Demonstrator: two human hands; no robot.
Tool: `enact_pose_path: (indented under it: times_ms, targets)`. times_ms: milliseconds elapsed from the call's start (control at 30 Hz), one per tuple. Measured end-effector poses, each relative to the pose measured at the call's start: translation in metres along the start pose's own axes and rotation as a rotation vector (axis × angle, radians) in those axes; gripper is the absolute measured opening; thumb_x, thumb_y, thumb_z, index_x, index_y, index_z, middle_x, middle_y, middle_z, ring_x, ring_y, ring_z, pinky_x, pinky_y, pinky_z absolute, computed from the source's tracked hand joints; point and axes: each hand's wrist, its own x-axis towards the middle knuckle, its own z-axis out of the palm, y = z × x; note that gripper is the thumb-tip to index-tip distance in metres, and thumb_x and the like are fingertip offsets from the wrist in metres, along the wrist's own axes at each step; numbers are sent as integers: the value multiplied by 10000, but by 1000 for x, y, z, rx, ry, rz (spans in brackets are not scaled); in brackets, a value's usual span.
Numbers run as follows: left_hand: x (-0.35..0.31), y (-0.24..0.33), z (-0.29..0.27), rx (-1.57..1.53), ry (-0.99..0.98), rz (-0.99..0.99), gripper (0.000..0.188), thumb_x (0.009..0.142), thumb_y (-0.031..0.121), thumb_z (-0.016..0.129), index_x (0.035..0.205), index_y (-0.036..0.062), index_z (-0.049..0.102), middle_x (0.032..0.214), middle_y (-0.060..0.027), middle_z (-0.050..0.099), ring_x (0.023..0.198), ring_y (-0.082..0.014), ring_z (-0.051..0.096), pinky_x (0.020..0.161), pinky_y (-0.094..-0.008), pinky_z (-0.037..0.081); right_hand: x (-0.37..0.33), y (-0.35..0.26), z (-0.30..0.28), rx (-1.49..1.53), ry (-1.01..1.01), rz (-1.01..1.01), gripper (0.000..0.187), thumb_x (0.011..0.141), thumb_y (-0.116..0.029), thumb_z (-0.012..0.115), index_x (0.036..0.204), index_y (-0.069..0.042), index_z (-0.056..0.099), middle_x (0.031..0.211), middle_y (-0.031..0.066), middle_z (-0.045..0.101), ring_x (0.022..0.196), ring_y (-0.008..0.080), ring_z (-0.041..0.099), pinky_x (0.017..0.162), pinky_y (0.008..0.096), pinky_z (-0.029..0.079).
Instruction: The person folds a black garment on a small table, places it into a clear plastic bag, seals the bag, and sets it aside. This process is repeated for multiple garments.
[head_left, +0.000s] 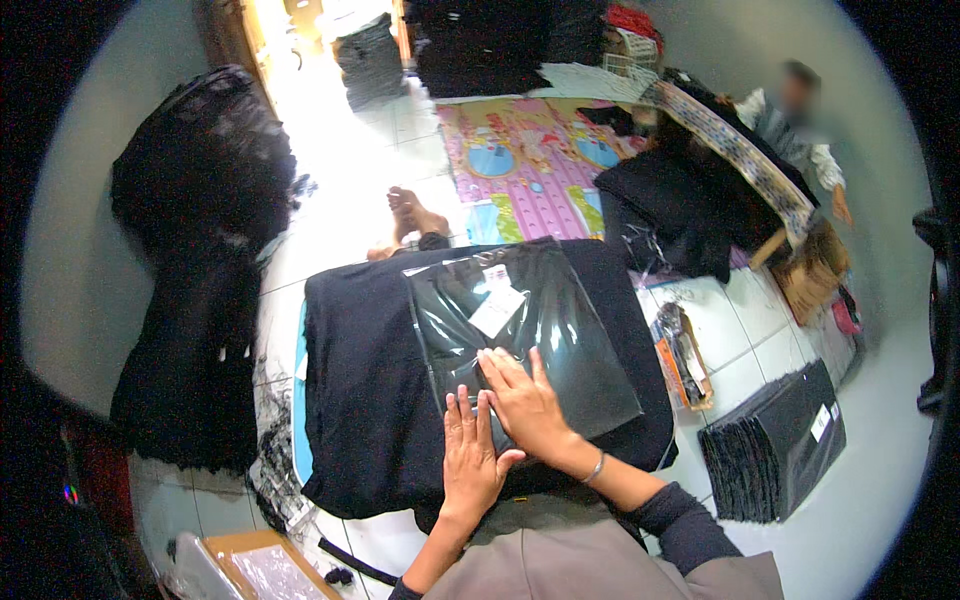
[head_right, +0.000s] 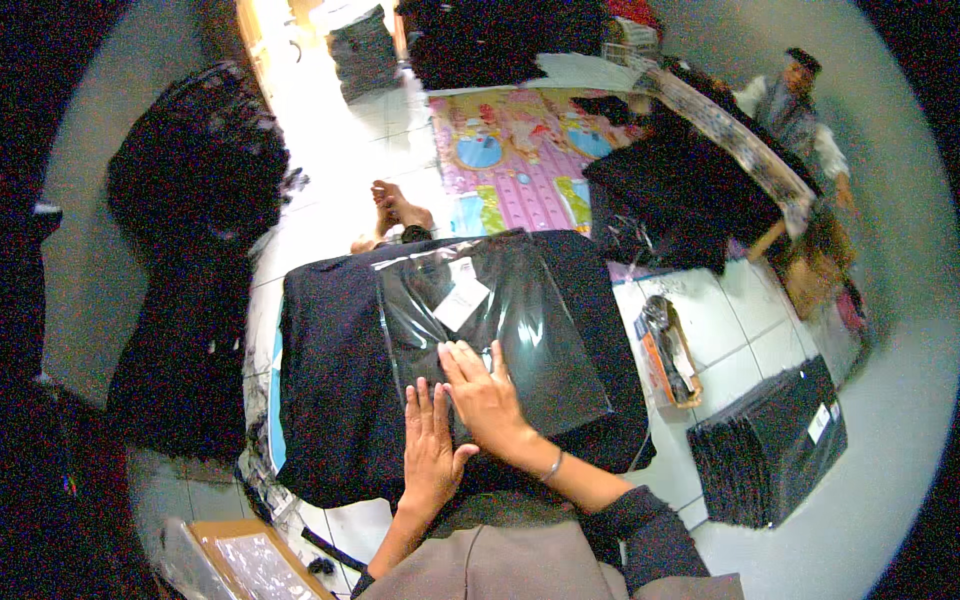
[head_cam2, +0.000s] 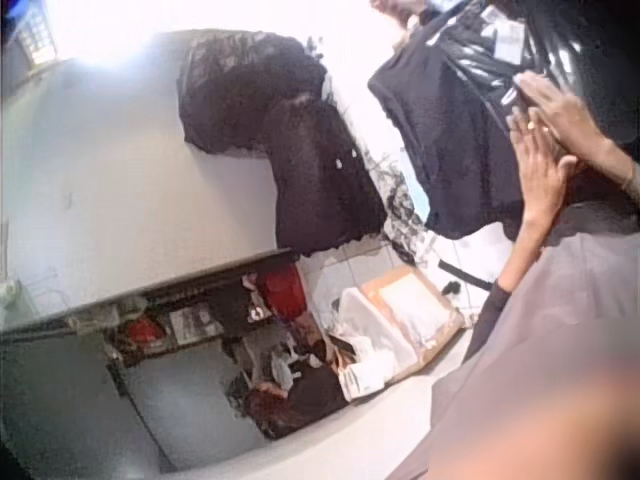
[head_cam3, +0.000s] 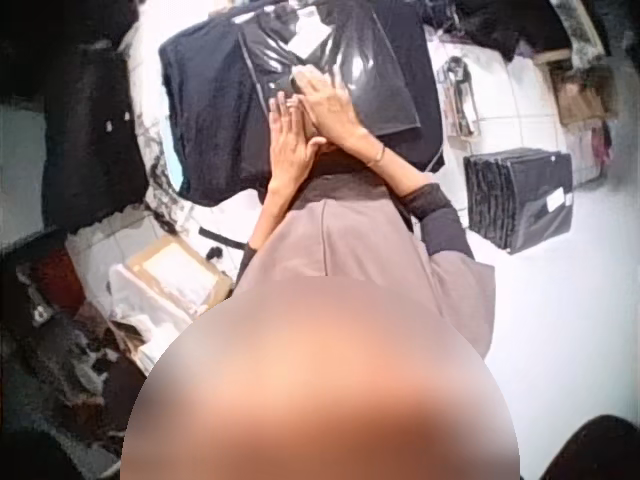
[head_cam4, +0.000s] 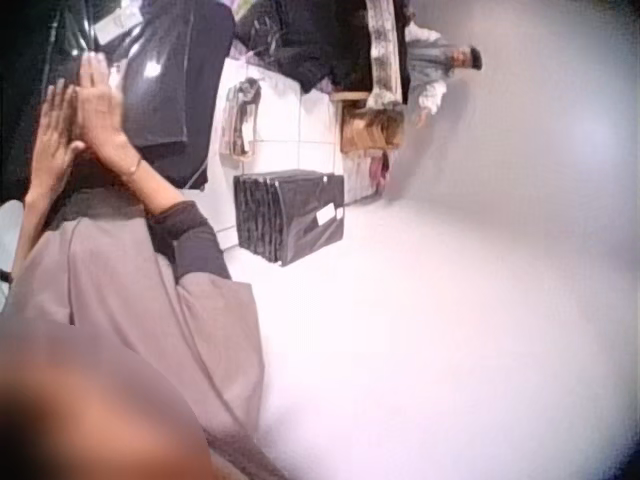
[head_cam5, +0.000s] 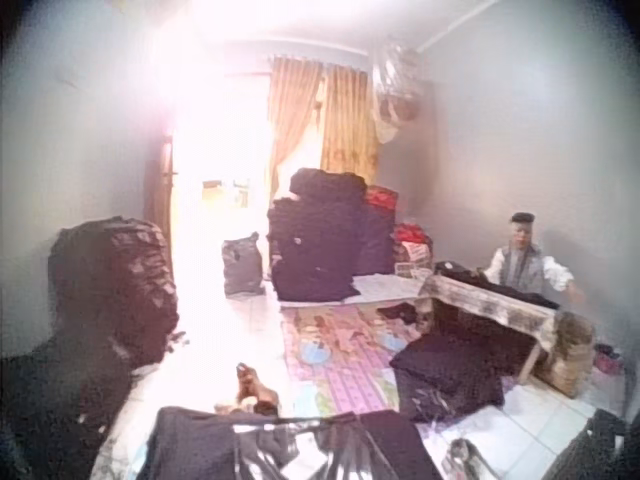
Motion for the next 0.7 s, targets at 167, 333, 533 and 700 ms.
enact_pose_path:
  times_ms: [167,333,533,700]
  targets:
    - [-4,1,0,318,-156,-41,987,743,641,575,1504,127,213,1560,-233,52,1446,-392,46,1159,-499,88,-44,75,-14,-89,235,142,532,915,-432,512,1358,-139,500,1415,116,460,1359,304,348,1109,616,126]
    - [1,10,-21,189,-238,127,912,642,461,770,1384,67,416,1501,-225,255,1378,-382,261,1134,-501,176,-54,112,-24,789,456,263,407,923,-318,581,1166,6,617,1286,193,564,1246,331,496,1057,391,359]
    - [-4,1,-35,127,-5,506,298,667,37,684,964,20,660,885,-106,669,766,-287,632,693,-379,524,-79,67,-33,273,282,-152,626,826,-435,659,1320,-84,502,1351,146,509,1299,309,434,1078,575,274]
    - [12,16,-76,180,68,482,214,728,80,690,931,10,685,921,-127,682,858,-317,647,792,-410,518,-62,17,-21,88,124,-75,400,823,-216,605,1203,-100,564,1134,134,620,999,295,641,894,421,509]
